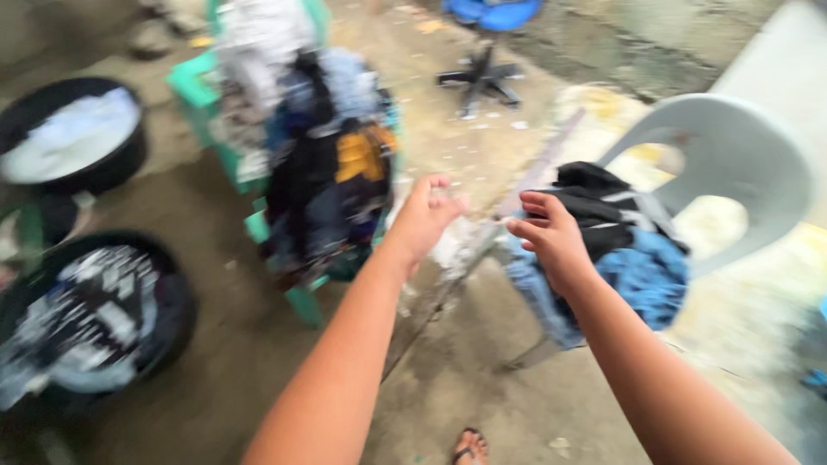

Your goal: The person washes a white shirt by hand in a large basin of soapy water, scrubbing different parts of the fabric together.

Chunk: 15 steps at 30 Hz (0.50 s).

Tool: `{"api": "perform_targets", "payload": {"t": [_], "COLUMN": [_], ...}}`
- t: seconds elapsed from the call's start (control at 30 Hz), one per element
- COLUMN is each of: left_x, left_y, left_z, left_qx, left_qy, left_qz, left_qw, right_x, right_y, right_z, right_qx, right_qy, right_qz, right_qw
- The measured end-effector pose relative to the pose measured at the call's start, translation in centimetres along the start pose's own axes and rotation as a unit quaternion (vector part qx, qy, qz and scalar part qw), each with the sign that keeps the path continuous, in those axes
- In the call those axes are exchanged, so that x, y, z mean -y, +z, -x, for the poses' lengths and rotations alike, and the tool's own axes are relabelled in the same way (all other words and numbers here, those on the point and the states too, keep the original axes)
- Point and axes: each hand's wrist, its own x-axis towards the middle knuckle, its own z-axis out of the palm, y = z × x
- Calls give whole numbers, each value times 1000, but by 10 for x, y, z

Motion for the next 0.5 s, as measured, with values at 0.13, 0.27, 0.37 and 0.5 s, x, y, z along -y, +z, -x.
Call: {"api": "perform_targets", "payload": {"t": [0.13,0.27,0.37,0.5], "left_x": [38,59,71,104], "left_y": [96,144,159,180], "left_z": [-39,-69,-102,-150], "left_qx": [48,79,79,102], "left_qy": [-56,-102,-253,-295], "left_qz": [-16,-30,-60,-67], "left_qw": [997,991,962,948], "right_x": [-30,-69,-103,-148], "right_y": [-110,-175,-209,-248], "right_z": [-25,-49,-74,-99], "right_qx": [-75,-117,-121,-101], "right_qy": [6,66,77,49], "right_qz": [11,-7,47,222], "right_qw": [997,991,989,968]}}
